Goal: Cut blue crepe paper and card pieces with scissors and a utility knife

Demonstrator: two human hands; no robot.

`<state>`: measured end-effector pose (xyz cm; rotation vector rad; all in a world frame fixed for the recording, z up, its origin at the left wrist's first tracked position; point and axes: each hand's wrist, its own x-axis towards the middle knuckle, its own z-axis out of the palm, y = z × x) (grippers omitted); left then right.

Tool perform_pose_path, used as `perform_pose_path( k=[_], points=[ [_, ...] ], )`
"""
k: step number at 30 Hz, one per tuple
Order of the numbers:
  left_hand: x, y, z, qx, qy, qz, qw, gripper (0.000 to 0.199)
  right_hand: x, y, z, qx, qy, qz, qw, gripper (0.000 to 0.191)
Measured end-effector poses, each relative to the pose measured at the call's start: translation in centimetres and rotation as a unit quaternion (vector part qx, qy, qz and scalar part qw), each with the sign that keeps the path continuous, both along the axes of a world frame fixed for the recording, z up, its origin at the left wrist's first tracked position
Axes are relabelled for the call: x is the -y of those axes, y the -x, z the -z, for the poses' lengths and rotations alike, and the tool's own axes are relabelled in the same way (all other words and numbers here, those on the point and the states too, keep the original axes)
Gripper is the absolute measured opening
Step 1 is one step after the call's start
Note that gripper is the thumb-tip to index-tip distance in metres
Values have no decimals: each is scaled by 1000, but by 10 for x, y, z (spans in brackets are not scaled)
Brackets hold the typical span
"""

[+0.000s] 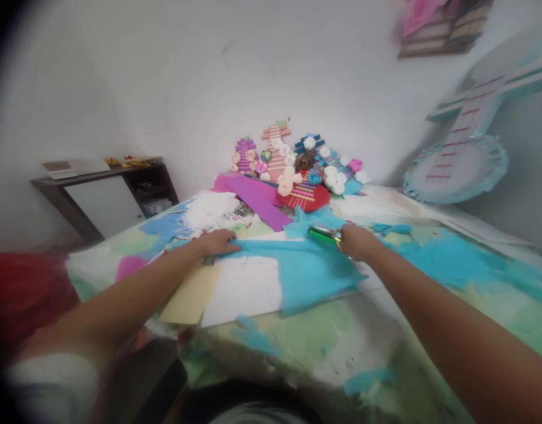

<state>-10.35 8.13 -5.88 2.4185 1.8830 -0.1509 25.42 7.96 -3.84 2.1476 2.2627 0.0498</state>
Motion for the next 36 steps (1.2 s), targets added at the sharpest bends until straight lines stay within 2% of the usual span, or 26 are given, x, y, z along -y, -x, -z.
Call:
perform_pose_path(
  k=[3,7,10,12,14,17,19,22,25,30,34,36],
  points=[
    [-5,4,-1,9,10,10,1000,39,1,-25,-8,15,6,23,1000,17],
    [-11,9,-9,5,19,18,1000,41,5,-59,-9,34,30,47,998,11],
    [0,-2,-18,-8,-7,20,1000,47,7,-72,-9,47,45,62,996,20],
    [20,-21,-20,-9,-39,30,999,48,9,-69,-9,50,31,70,996,31],
    [45,-45,-16,1,-54,67,996,52,11,-56,-11,44,6,55,998,39],
    [78,-77,-1,-4,-58,157,986,72,14,-27,-9,8,38,-18,999,38],
    [88,-87,11,-4,-20,186,982,73,16,-13,-3,-10,60,-55,997,34],
    [86,-84,20,0,32,219,975,67,20,-4,8,1,69,-91,993,31],
    [78,-75,18,-4,44,238,970,67,27,-6,14,25,66,-107,992,30],
    [69,-65,13,-5,36,284,958,67,40,-15,12,51,52,-140,987,27],
    [65,-59,16,-2,30,308,951,68,49,-10,9,-3,49,-115,992,27],
    [63,-54,18,3,23,326,945,69,56,2,9,-50,21,-131,990,29]
  ],
)
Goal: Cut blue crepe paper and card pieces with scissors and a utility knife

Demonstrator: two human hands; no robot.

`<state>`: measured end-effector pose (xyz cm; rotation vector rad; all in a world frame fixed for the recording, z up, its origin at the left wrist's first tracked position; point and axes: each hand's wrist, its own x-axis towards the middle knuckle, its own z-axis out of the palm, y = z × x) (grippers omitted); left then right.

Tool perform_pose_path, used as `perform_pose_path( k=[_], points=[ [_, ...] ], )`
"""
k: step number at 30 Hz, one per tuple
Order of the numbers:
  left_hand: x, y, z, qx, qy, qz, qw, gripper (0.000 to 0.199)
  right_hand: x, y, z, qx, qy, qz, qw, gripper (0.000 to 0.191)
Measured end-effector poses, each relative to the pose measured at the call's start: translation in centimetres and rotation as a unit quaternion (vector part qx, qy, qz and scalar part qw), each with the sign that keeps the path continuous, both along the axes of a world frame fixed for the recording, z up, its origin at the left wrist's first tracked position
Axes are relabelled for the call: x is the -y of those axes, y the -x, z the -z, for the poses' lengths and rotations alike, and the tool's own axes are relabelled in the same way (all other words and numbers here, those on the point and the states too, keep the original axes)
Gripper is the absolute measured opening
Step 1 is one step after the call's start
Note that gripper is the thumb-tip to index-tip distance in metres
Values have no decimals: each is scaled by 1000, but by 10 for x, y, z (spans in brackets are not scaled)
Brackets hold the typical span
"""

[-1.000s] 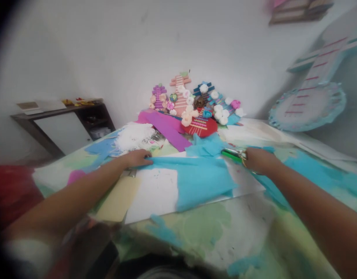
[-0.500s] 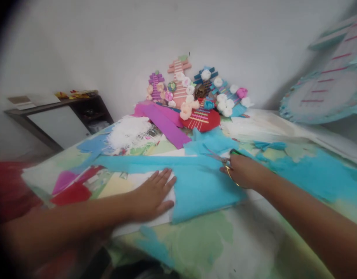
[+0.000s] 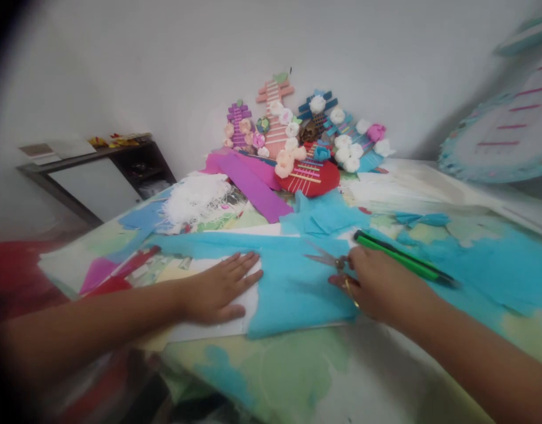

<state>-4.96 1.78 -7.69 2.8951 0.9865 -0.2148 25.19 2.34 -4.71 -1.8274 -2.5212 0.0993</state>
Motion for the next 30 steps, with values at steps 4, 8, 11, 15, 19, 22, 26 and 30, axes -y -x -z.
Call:
perform_pose_path(
  k=[4,8,11,15,19,22,26,30],
  points=[
    [-5,14,4,11,-21,52,998,70,14,39,6,-72,-7,-91,993,44],
    [-9,22,3,10,-26,86,996,70,13,59,20,-90,21,-148,985,46],
    [-11,22,0,-3,-18,79,997,71,2,54,26,-85,19,-143,986,48],
    [-5,17,-9,-8,-1,53,999,73,-9,46,28,-66,14,-143,987,58],
    [19,3,-17,31,0,62,998,68,-9,53,26,-73,17,-157,985,59],
    [39,-10,-16,59,2,91,994,61,-5,57,25,-75,20,-162,984,52],
    [46,-19,-11,85,-25,56,994,40,4,51,24,-69,9,-168,983,48],
    [36,-22,-15,117,4,-14,993,25,22,36,15,-63,5,-172,983,43]
  ],
)
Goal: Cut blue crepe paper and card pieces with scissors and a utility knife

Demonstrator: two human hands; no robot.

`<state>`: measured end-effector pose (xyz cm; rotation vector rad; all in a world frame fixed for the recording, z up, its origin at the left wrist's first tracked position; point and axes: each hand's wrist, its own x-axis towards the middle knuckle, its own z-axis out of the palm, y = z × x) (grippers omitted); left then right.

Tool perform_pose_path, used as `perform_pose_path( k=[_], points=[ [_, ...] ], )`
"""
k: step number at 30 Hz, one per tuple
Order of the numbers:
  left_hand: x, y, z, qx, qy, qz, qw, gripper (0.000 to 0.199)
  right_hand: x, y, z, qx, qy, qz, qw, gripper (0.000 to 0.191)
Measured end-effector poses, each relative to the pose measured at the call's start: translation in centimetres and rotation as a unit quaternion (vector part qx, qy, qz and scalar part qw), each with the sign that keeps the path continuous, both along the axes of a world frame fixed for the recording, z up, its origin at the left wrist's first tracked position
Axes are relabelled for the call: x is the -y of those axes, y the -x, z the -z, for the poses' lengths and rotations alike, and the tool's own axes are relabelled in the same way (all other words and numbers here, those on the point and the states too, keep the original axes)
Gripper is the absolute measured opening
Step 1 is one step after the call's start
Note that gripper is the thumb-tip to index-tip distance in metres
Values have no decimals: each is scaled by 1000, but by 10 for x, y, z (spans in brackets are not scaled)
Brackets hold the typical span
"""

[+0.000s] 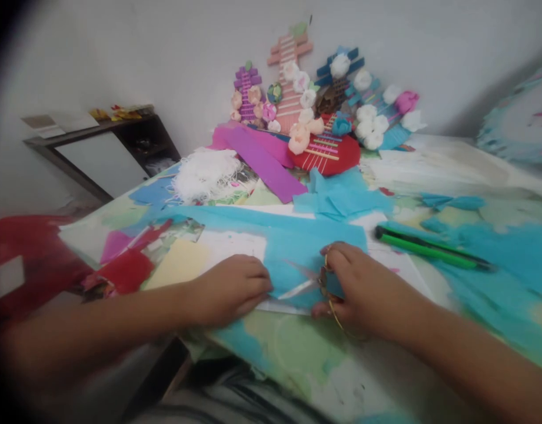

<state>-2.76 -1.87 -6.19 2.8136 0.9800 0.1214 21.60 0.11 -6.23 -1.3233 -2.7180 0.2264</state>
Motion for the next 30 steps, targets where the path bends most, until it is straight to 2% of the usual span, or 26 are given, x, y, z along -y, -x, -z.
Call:
perform_pose_path(
  k=[2,4,7,9,11,12,13,15,17,19,21,23,25,27,30],
  points=[
    [-7,-2,-6,30,54,-48,997,23,9,-6,-5,4,-4,13,1000,39],
    [-14,-5,-12,79,142,-113,980,20,14,-9,-7,10,-25,16,1000,31],
    [-26,-9,-19,149,307,-178,923,15,12,-5,-6,17,-106,-19,994,13],
    [-33,-11,-19,185,400,-181,879,15,8,1,-6,29,-148,-45,988,7],
    [-38,-11,-18,217,452,-179,846,17,3,8,-9,35,-147,-45,987,8],
    [-39,-10,-18,231,451,-187,842,20,1,11,-10,30,-130,-32,990,9],
    [-39,-9,-17,238,426,-200,850,24,-1,13,-13,21,-104,-13,994,10],
    [-38,-7,-17,238,328,-215,889,38,-6,15,-18,2,-24,32,999,12],
    [-35,-5,-16,221,204,-181,936,56,-13,14,-21,-9,53,62,997,13],
    [-33,-6,-14,191,111,-122,968,67,-21,12,-22,-14,102,60,993,14],
    [-32,-8,-10,155,59,-93,982,54,-27,8,-22,-27,133,56,989,19],
    [-33,-13,-7,130,55,-102,985,34,-29,6,-22,-53,153,70,984,27],
    [-35,-17,-6,131,101,-122,979,22,-24,4,-25,-74,146,94,982,36],
    [-36,-21,-9,145,161,-143,966,17,-15,4,-28,-71,103,117,985,41],
    [-37,-22,-14,166,247,-160,941,21,3,6,-29,-44,8,130,990,36]
  ],
)
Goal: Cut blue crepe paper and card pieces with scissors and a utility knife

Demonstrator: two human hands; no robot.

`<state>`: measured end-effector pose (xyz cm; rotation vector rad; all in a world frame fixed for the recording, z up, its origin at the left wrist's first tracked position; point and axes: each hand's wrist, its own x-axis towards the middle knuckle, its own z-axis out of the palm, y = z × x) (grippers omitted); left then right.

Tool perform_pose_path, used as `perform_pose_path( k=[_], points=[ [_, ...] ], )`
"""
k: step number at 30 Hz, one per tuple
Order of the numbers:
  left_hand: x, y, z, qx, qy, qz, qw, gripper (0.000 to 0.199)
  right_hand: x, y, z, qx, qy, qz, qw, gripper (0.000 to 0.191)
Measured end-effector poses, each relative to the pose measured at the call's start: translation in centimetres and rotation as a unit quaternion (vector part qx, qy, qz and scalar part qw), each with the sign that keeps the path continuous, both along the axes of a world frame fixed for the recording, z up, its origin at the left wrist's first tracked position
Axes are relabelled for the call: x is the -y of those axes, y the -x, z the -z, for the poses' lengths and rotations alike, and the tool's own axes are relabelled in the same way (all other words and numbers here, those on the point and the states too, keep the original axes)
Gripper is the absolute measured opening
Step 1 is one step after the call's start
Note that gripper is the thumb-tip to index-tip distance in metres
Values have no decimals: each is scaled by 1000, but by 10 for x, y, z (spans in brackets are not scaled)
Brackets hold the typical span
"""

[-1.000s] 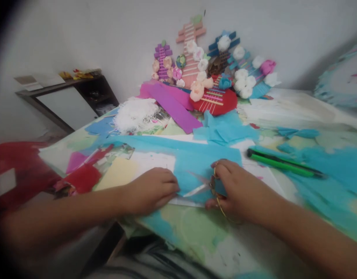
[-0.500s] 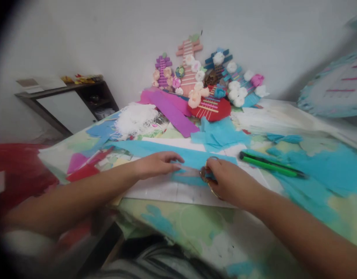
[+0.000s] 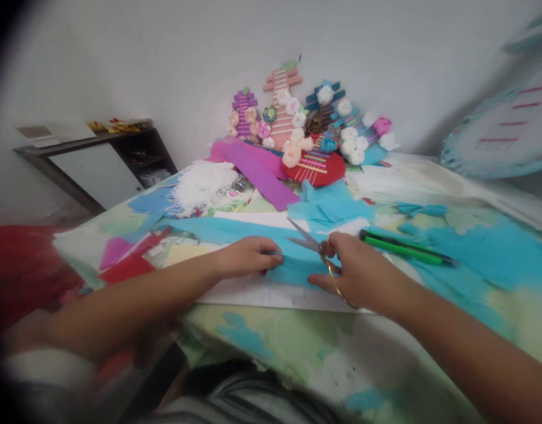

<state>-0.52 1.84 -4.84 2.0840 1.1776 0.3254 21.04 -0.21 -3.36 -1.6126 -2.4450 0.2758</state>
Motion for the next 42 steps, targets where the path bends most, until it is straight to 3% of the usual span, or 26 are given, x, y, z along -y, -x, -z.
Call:
perform_pose_path(
  k=[3,5,12,16,19,22,26,30,33,36,39,42],
  points=[
    [1,-1,-3,98,153,-45,982,23,16,5,8,-2,-92,-33,995,19],
    [2,-2,-5,143,215,-74,963,18,23,10,16,-16,-133,-65,989,9],
    [8,-2,-11,128,218,-52,966,17,19,22,29,-10,-244,-129,961,13],
    [10,2,-13,99,202,-32,974,20,16,23,28,28,-257,-143,955,9],
    [11,4,-13,68,158,-51,984,19,15,21,24,33,-222,-150,963,6],
    [16,6,-8,28,14,-29,999,33,16,15,18,26,-168,-132,977,6],
    [29,7,6,-62,-198,125,970,72,26,3,13,48,-40,-125,990,7],
    [39,8,7,-122,-250,234,932,79,43,-5,7,53,108,-132,984,3],
    [34,9,-2,-112,-254,193,941,69,43,-6,-2,29,165,-125,978,21],
    [15,9,-2,-168,-253,82,949,60,24,-3,-7,1,121,-83,989,35],
    [-11,13,13,-280,-203,-9,938,70,-5,2,2,47,52,-13,997,40],
    [-35,22,30,-312,-180,-41,932,75,-28,8,19,85,39,-30,995,37]
  ],
)
